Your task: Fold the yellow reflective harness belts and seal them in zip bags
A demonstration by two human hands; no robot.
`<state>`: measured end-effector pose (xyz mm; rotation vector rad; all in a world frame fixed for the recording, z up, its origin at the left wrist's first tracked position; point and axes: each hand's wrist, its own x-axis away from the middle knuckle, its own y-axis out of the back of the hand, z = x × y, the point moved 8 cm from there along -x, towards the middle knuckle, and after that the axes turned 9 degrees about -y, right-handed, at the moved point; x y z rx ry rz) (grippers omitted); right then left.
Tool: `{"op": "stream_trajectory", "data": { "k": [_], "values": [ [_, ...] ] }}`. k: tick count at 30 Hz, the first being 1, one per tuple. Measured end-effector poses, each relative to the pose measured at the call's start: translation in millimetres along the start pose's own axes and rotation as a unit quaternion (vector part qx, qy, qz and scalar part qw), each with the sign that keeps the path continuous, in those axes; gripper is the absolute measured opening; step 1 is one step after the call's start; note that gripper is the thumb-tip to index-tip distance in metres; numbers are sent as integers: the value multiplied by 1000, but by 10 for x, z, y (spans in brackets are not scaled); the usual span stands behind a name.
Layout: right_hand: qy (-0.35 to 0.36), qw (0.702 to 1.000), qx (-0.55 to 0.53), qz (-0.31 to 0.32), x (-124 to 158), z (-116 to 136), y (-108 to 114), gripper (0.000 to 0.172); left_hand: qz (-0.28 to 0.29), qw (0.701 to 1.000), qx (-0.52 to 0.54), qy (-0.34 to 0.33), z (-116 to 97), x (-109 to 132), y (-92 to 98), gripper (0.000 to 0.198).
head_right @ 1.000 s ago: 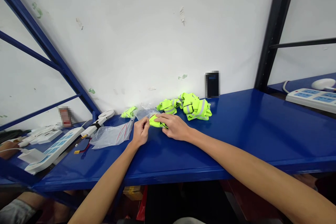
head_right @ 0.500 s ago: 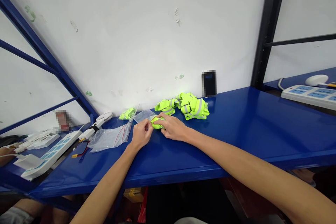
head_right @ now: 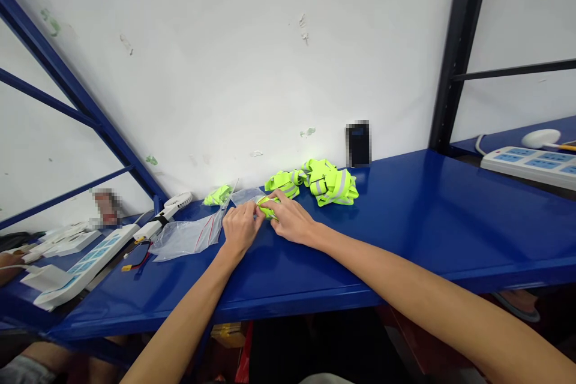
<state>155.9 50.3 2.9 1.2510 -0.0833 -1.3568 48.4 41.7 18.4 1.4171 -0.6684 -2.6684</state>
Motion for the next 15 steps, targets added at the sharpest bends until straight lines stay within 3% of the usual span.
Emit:
{"op": "stream_trajectory", "data": {
  "k": [8,15],
  "values": [
    [27,999,-16,9,-31,-25,-15,52,18,1000,24,7,-23,6,2,18],
    [-1,999,35,-2,-8,48,3,34,54,996,69,-2,-83,14,-80,19]
  ]
}}
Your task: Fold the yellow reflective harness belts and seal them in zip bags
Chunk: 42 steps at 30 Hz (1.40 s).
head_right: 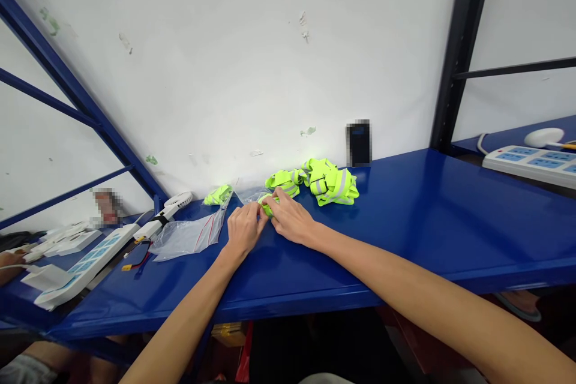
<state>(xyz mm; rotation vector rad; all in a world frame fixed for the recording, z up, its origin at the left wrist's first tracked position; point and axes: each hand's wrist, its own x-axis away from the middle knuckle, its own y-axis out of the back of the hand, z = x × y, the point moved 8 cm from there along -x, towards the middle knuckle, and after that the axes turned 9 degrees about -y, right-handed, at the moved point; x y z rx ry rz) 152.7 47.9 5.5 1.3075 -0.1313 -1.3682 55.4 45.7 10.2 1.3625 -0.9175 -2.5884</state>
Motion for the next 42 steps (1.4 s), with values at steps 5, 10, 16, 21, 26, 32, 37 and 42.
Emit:
{"op": "stream_trajectory", "data": {
  "k": [5,10,16,21,26,32,37,42],
  "values": [
    [-17,998,-60,3,-20,-42,66,52,-6,991,134,22,122,24,39,10],
    [-36,988,-150,-9,-42,-130,241,53,17,981,193,5,223,17,106,66],
    [-29,983,-175,40,-40,-161,281,45,76,982,160,-57,159,32,-37,83],
    [-22,980,-188,64,-31,-156,295,47,77,980,163,-83,109,63,-66,77],
    [19,972,-203,115,3,-61,312,47,64,980,170,-86,104,70,-33,77],
    [-25,975,-219,30,-47,-117,318,25,46,981,170,-80,59,30,-27,76],
    [-87,974,-206,-24,-60,-191,252,28,32,982,173,-71,31,-1,-21,71],
    [-54,981,-186,-15,-43,-125,224,35,19,980,184,-66,18,-17,-4,59]
  ]
}}
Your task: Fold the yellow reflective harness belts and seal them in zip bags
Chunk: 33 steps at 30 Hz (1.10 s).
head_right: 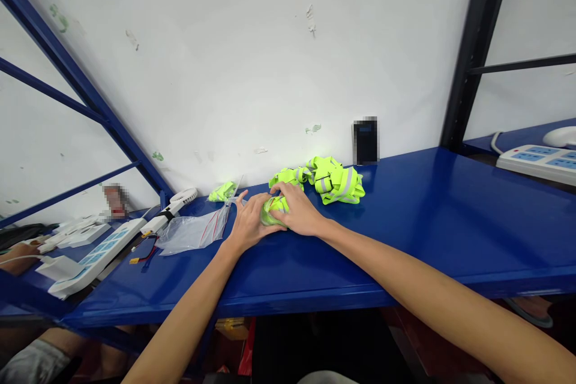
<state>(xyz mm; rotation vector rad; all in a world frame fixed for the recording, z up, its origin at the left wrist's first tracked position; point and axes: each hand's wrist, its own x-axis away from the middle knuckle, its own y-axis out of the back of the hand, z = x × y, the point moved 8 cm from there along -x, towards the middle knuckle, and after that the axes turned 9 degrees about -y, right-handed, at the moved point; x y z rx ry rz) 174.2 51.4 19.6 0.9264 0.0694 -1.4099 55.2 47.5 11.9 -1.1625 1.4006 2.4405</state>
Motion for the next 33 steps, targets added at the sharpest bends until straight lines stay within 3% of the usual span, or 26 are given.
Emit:
{"op": "stream_trajectory", "data": {
  "k": [5,10,15,17,20,22,24,29,33],
  "values": [
    [53,998,-15,28,53,97,0,43,-1,1000,17,-9,-36,-22,6,51],
    [99,995,3,15,123,182,-45,48,-30,998,47,-26,-97,-48,17,48],
    [23,996,-85,-10,42,32,-53,45,-37,996,79,-23,-82,-50,1,54],
    [-27,989,-142,29,-23,-70,-63,39,-47,995,89,-16,-35,-25,33,62],
    [-83,971,-175,138,-73,-170,-105,31,-54,993,106,13,71,40,76,74],
    [-114,956,-182,201,-58,-213,-123,34,-41,991,122,24,112,77,71,74],
    [-131,947,-191,224,-40,-232,-118,38,-28,990,136,25,116,99,58,72],
    [-123,960,-188,168,-49,-236,-109,40,-44,992,119,9,59,73,82,69],
    [-81,986,-129,73,-79,-198,-87,37,-93,992,82,-39,-53,10,157,58]
  ]
}}
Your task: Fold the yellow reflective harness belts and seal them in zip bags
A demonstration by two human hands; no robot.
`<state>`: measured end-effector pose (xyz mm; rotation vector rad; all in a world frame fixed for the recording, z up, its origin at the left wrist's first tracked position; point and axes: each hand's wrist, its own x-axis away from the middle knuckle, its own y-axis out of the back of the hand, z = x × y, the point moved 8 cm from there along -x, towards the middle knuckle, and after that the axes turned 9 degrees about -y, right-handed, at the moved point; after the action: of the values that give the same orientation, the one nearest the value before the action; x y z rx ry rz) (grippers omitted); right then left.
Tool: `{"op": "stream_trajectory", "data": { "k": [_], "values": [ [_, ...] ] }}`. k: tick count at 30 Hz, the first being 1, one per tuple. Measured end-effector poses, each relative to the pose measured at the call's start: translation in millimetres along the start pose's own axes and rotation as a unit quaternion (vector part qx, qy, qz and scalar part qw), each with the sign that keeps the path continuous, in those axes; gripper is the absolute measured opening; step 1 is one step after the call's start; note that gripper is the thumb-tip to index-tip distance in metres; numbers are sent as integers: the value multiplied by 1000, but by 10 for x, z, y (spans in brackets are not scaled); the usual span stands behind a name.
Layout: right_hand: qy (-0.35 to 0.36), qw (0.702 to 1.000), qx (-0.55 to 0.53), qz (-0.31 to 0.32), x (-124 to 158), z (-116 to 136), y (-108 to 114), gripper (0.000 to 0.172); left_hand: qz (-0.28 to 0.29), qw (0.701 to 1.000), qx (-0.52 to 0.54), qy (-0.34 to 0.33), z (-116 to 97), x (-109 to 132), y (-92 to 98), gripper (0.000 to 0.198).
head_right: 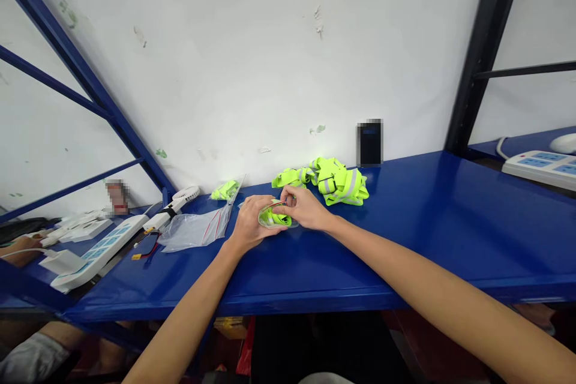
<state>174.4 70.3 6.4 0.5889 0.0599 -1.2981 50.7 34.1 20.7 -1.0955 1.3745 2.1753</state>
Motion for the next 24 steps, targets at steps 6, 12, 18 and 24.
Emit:
{"op": "stream_trajectory", "data": {
  "k": [6,12,18,24],
  "values": [
    [71,989,97,-90,52,154,28,38,-37,999,-32,-11,-22,-14,59,48],
    [-45,998,13,39,47,-57,-51,34,-31,997,-72,5,21,36,79,45],
    [-142,966,-128,174,47,-259,-190,43,-11,996,-88,-9,-40,33,26,40],
    [-100,992,-32,71,-25,-291,-94,24,8,992,-113,-54,-163,-34,-30,38]
  ]
}}
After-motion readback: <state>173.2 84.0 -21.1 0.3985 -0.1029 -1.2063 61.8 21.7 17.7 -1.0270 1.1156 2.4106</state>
